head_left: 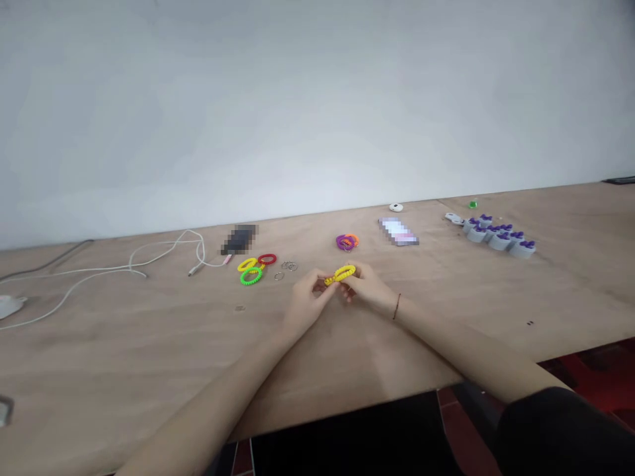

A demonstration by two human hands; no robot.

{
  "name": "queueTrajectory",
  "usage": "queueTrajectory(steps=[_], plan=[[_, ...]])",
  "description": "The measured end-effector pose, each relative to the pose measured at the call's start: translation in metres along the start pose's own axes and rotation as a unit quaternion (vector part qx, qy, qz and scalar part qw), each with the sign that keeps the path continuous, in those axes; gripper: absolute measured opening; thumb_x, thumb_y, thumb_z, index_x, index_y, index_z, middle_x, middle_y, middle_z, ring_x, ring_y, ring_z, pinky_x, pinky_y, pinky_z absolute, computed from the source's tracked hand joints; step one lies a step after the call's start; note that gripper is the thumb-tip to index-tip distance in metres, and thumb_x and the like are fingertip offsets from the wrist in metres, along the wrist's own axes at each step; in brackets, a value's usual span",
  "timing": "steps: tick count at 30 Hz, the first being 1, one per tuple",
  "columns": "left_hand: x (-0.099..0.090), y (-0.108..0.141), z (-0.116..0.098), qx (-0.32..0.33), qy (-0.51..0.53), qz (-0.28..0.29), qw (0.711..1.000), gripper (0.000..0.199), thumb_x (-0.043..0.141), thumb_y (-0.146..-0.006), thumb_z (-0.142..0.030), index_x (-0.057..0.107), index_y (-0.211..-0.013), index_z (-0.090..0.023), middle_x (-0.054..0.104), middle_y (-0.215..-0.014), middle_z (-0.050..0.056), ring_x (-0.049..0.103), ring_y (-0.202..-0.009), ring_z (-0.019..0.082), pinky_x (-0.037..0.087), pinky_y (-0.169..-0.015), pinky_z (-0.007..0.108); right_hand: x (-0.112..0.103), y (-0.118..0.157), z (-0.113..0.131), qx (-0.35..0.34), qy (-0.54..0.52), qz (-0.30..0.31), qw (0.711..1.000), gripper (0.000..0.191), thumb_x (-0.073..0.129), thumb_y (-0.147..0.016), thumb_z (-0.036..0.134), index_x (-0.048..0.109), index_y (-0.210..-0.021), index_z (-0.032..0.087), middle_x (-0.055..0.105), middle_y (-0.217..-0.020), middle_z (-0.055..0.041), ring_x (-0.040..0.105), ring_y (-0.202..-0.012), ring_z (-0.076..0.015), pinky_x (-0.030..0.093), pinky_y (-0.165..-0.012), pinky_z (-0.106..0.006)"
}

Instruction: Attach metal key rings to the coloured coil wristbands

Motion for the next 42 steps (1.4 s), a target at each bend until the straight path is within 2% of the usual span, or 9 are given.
queueTrajectory(steps=[5,8,11,18,26,29,34,38,42], plan=[[0.002,-0.004,0.013,-0.084,0.111,0.007,0.990,0.030,0.051,-0.080,-0.035,0.056,-0.107,-0.023,0.056,-0.114,0.006,0.057,-0.099,0.018,0.049,-0.081,0.030,-0.006,0.004,0.008,-0.108,0.120,-0.063,0.985,0.012,0.049,-0.077,0.028,0.053,-0.079,0.017,0.060,-0.071,-0.0004,0.056,-0.061,-0.0111,0.046,-0.050,-0.021],[0.010,-0.004,0.022,-0.200,0.249,0.045,0.947,0.041,0.042,-0.083,-0.047,0.057,-0.108,-0.020,0.057,-0.115,0.009,0.056,-0.101,0.022,0.052,-0.076,0.033,-0.007,0.009,0.015,-0.197,0.249,-0.086,0.944,0.012,0.049,-0.080,0.027,0.057,-0.081,0.018,0.063,-0.079,-0.0021,0.058,-0.070,-0.0126,0.047,-0.061,-0.024],[0.016,-0.003,0.021,-0.224,0.305,0.080,0.922,0.043,0.046,-0.080,-0.050,0.059,-0.107,-0.019,0.059,-0.112,0.009,0.055,-0.101,0.022,0.052,-0.073,0.032,-0.005,0.011,0.016,-0.224,0.292,-0.069,0.927,0.013,0.049,-0.081,0.026,0.059,-0.086,0.019,0.064,-0.080,-0.0022,0.059,-0.071,-0.0129,0.047,-0.064,-0.025],[0.008,-0.004,0.028,-0.243,0.277,0.039,0.929,0.034,0.057,-0.074,-0.042,0.059,-0.096,-0.016,0.060,-0.093,0.005,0.057,-0.078,0.014,0.049,-0.062,0.023,-0.007,0.004,0.008,-0.093,0.072,-0.051,0.992,0.023,0.056,-0.075,0.040,0.056,-0.080,0.017,0.063,-0.078,-0.0032,0.059,-0.064,-0.0129,0.049,-0.053,-0.023],[0.008,-0.007,0.028,-0.255,0.288,0.048,0.922,0.021,0.050,-0.073,-0.026,0.055,-0.092,-0.018,0.041,-0.054,-0.006,0.041,-0.044,0.007,0.036,-0.042,0.018,-0.014,-0.008,-0.012,-0.008,-0.007,-0.076,0.997,0.025,0.059,-0.071,0.040,0.054,-0.079,0.017,0.061,-0.071,-0.0013,0.053,-0.049,-0.0079,0.045,-0.046,-0.021],[-0.013,-0.018,0.036,-0.233,0.204,-0.025,0.951,0.021,0.049,-0.071,-0.023,0.052,-0.092,-0.019,0.047,-0.062,-0.004,0.044,-0.048,0.007,0.035,-0.042,0.017,-0.010,-0.018,-0.024,-0.043,0.085,-0.077,0.992,0.019,0.055,-0.073,0.035,0.056,-0.080,0.017,0.059,-0.067,0.0003,0.051,-0.047,-0.0085,0.043,-0.045,-0.021],[-0.088,-0.036,0.061,-0.175,-0.073,-0.188,0.964,0.025,0.053,-0.070,-0.030,0.048,-0.092,-0.020,0.050,-0.069,-0.003,0.048,-0.056,0.010,0.039,-0.049,0.020,0.017,-0.042,-0.023,-0.117,0.209,-0.067,0.969,0.018,0.051,-0.074,0.022,0.064,-0.084,0.016,0.065,-0.074,-0.0020,0.056,-0.060,-0.0112,0.046,-0.061,-0.025],[-0.138,-0.036,0.086,-0.132,-0.194,-0.213,0.948,0.022,0.048,-0.073,-0.027,0.052,-0.093,-0.020,0.057,-0.083,0.001,0.053,-0.067,0.013,0.043,-0.060,0.023,0.044,-0.072,-0.022,-0.140,0.245,-0.066,0.957,0.021,0.050,-0.075,0.019,0.065,-0.089,0.016,0.066,-0.079,-0.0033,0.058,-0.067,-0.0131,0.046,-0.067,-0.025],[-0.157,-0.032,0.110,-0.144,-0.241,-0.202,0.938,0.025,0.045,-0.075,-0.028,0.058,-0.095,-0.019,0.062,-0.087,0.003,0.055,-0.071,0.015,0.044,-0.067,0.024,0.065,-0.098,-0.026,-0.152,0.277,-0.076,0.946,0.021,0.050,-0.076,0.018,0.063,-0.092,0.017,0.066,-0.082,-0.0035,0.058,-0.071,-0.0132,0.045,-0.069,-0.024]])
Point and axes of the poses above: each hand's wrist, its own y-axis away from the middle knuckle, its own x-axis out of the palm, z = x × y, the point moved 4 cm from there along -y, towards the middle knuckle
